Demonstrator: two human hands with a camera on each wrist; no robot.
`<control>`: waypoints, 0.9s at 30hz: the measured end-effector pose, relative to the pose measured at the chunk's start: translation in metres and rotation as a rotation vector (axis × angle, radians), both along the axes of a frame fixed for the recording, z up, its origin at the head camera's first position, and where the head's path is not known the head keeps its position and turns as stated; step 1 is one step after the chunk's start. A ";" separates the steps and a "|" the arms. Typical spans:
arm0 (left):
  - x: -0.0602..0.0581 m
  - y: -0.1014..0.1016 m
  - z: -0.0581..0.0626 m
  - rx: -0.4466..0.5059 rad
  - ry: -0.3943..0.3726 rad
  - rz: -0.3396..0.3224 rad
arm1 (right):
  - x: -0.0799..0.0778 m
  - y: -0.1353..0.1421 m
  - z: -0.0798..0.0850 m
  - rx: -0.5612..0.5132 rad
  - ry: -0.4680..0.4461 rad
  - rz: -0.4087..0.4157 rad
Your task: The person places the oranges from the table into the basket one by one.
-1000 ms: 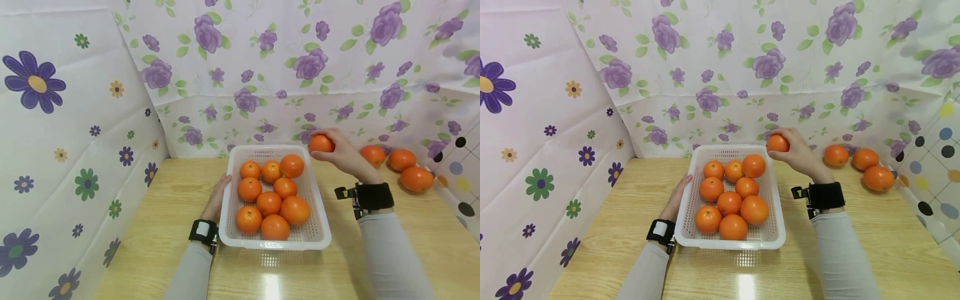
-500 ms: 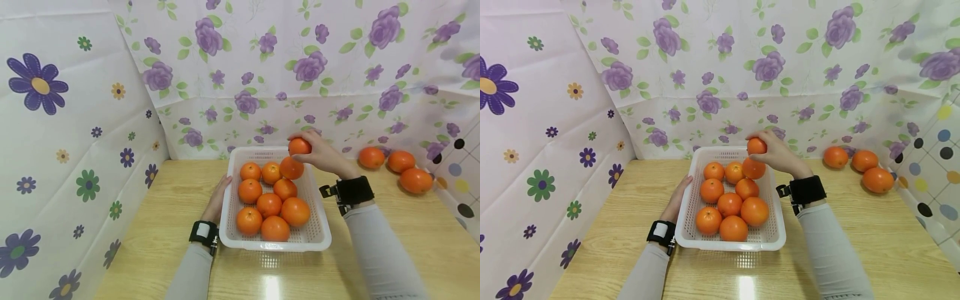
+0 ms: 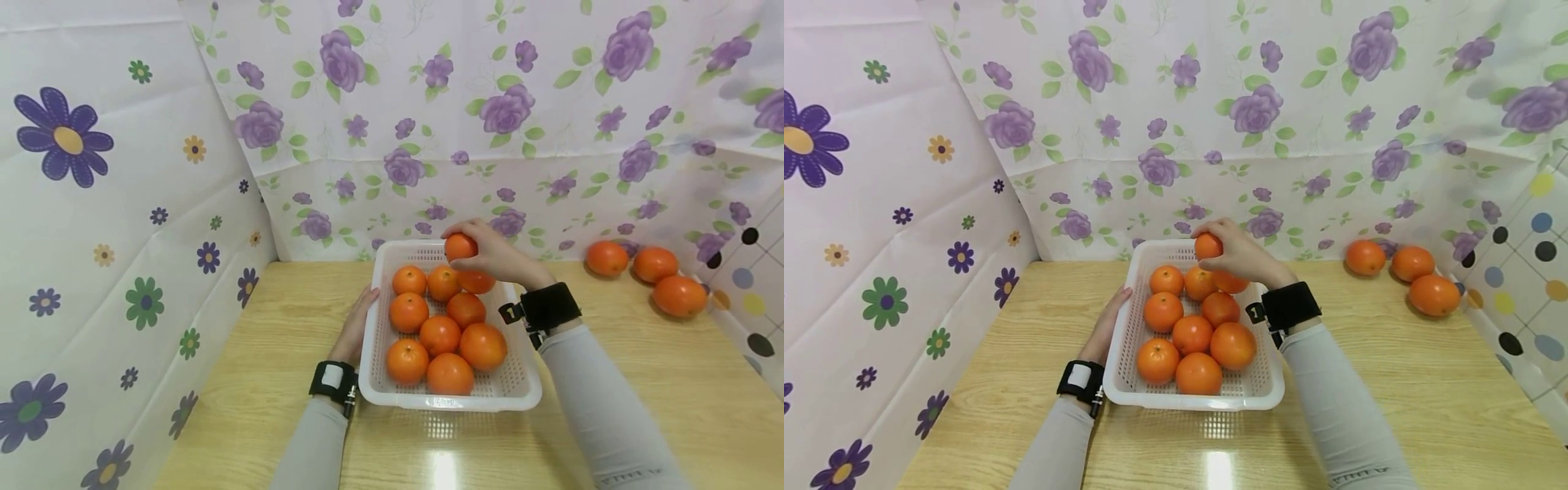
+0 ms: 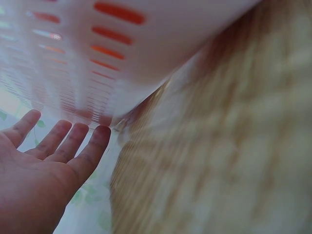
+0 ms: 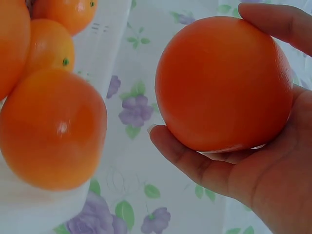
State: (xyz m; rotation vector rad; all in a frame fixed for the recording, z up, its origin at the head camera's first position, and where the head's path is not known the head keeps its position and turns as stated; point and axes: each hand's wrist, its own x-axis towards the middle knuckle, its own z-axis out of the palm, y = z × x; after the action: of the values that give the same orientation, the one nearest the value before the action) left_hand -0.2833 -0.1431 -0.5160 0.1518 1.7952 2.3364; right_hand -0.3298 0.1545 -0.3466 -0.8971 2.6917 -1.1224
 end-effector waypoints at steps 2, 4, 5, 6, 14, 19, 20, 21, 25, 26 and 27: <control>0.000 0.000 0.000 0.002 -0.008 0.004 | -0.001 -0.004 0.000 0.004 -0.011 0.010; 0.001 0.001 0.001 0.004 -0.012 0.009 | -0.001 -0.008 0.000 0.011 -0.016 0.019; 0.000 0.001 0.000 0.002 -0.012 0.011 | -0.002 -0.010 -0.001 0.013 -0.019 0.026; 0.000 0.001 0.001 0.000 -0.010 0.010 | -0.002 -0.011 -0.001 0.018 -0.019 0.032; -0.001 0.001 0.000 -0.004 -0.006 0.013 | -0.003 -0.021 -0.005 0.055 -0.022 0.064; -0.001 0.001 0.001 0.003 -0.008 0.017 | -0.005 -0.033 -0.009 0.130 -0.015 0.105; 0.000 0.001 0.001 0.006 -0.009 0.013 | -0.006 -0.035 -0.010 0.146 -0.014 0.113; 0.000 0.001 0.001 0.010 -0.009 0.010 | -0.006 -0.037 -0.011 0.160 -0.020 0.116; -0.001 0.000 0.000 0.010 0.001 -0.005 | -0.005 -0.044 -0.016 0.197 -0.051 0.122; -0.001 0.000 0.000 0.006 0.004 -0.008 | -0.005 -0.045 -0.017 0.207 -0.059 0.124; -0.001 0.000 0.000 0.005 0.003 -0.007 | -0.005 -0.047 -0.019 0.218 -0.057 0.133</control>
State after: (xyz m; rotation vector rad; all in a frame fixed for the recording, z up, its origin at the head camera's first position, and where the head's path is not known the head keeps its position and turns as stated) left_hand -0.2844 -0.1431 -0.5155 0.1620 1.7872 2.3378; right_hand -0.3345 0.1073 -0.3652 -0.9732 2.6007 -0.7977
